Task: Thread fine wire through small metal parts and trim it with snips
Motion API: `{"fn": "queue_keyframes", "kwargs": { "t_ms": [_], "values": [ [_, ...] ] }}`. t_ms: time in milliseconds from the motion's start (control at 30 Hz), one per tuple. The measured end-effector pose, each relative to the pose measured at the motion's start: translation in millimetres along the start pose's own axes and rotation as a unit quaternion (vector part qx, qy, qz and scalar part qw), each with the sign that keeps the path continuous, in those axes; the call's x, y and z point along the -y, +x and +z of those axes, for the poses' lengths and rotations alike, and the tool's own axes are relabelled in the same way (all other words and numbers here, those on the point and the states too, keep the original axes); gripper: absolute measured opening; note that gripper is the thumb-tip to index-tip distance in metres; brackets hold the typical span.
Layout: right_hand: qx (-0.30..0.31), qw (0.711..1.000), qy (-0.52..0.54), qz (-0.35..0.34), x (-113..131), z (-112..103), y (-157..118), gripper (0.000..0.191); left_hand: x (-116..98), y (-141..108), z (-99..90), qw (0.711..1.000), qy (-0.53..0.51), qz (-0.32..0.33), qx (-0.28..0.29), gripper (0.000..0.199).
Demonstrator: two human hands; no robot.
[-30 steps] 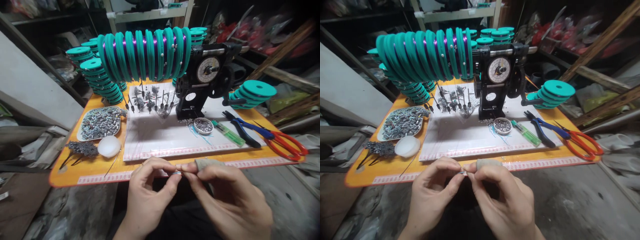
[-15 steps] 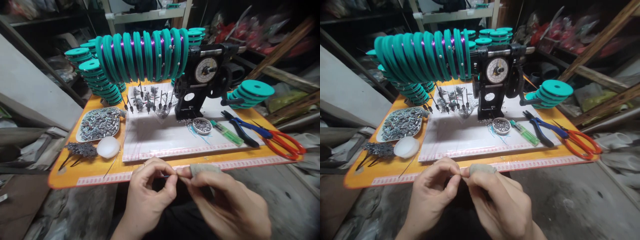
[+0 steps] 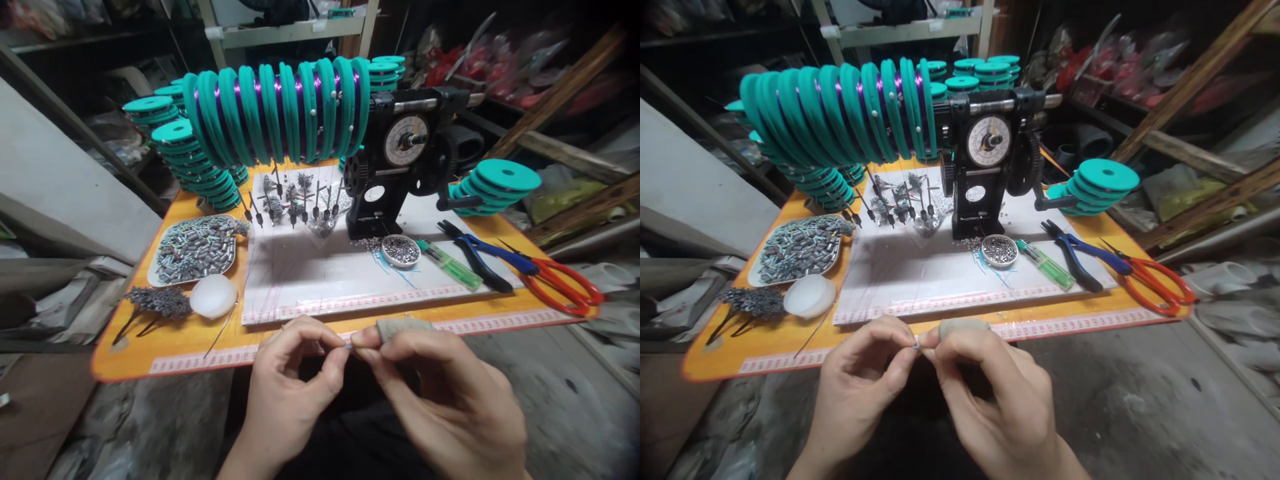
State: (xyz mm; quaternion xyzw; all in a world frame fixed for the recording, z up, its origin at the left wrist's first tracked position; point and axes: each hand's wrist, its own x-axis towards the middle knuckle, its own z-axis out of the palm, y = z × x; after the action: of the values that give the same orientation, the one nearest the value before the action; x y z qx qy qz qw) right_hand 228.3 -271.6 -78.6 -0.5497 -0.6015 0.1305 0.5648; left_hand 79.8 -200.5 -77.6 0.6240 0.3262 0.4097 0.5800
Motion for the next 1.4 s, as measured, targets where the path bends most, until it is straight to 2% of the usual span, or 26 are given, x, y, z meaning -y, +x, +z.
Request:
{"fn": "queue_keyframes", "kwargs": {
  "t_ms": [100, 200, 267, 333, 400, 467, 533, 633, 733, 800, 967, 1067, 1133, 1233, 1400],
  "values": [
    [-0.007, 0.999, 0.031, 0.018, 1.9, 1.7, 0.9, 0.035, 0.7, -0.1, 0.3, 1.0, 0.009, 0.016, -0.007, 0.007],
    [-0.076, 0.995, 0.046, 0.038, -2.6, -2.2, 11.4, 0.031, 1.9, 0.6, 0.2, 0.999, 0.001, 0.018, -0.033, 0.008],
    [-0.089, 0.995, -0.043, 0.008, -13.2, -7.3, 25.3, 0.028, 2.7, 1.3, 0.3, 0.999, -0.012, 0.015, -0.043, 0.008],
    [-0.028, 0.977, -0.2, -0.062, -28.3, -11.7, 42.8, 0.021, 3.1, 2.0, 0.8, 0.999, -0.027, 0.012, -0.041, 0.007],
    [0.032, 0.941, -0.319, -0.111, -43.2, -13.7, 59.4, 0.013, 2.7, 2.6, 1.5, 0.998, -0.036, 0.017, -0.038, 0.007],
    [0.049, 0.921, -0.366, -0.126, -52.1, -13.6, 70.5, 0.012, 1.8, 3.2, 2.1, 0.998, -0.029, 0.03, -0.036, 0.008],
    [0.036, 0.919, -0.371, -0.127, -51.4, -12.9, 73.3, 0.013, 0.9, 3.4, 2.5, 0.998, -0.015, 0.045, -0.036, 0.01],
    [0.023, 0.945, -0.301, -0.124, -33.8, -14.1, 62.6, 0.016, 0.3, 3.2, 3.1, 0.998, 0.002, 0.057, -0.036, 0.012],
    [0.072, 0.984, -0.144, -0.075, -10.8, -16.2, 45.2, 0.024, 0.3, 2.7, 5.0, 0.998, 0.006, 0.054, -0.032, 0.012],
    [0.095, 0.992, -0.069, -0.048, -1.4, -15.7, 36.5, 0.029, -0.3, 2.6, 6.5, 0.998, 0.012, 0.05, -0.026, 0.012],
    [0.068, 0.997, 0.005, -0.027, -0.1, -11.0, 28.2, 0.026, -4.4, 1.6, 5.0, 0.993, 0.097, 0.068, 0.007, 0.02],
    [0.031, 0.999, 0.019, 0.027, -1.8, -11.1, 23.4, 0.021, -4.7, -0.8, 0.6, 0.972, 0.209, 0.11, 0.02, 0.022],
    [0.015, 0.997, 0.034, 0.067, -2.7, -12.0, 19.3, 0.019, -3.3, -2.4, -1.3, 0.957, 0.259, 0.129, 0.007, 0.022],
    [0.008, 0.992, 0.065, 0.103, -4.4, -12.5, 14.9, 0.014, -1.5, -3.7, -0.8, 0.956, 0.256, 0.141, -0.015, 0.016],
    [-0.008, 0.987, 0.099, 0.126, -3.7, -9.9, 14.7, 0.004, -3.9, -4.2, 4.4, 0.961, 0.232, 0.151, -0.012, 0.016]
  ]
}}
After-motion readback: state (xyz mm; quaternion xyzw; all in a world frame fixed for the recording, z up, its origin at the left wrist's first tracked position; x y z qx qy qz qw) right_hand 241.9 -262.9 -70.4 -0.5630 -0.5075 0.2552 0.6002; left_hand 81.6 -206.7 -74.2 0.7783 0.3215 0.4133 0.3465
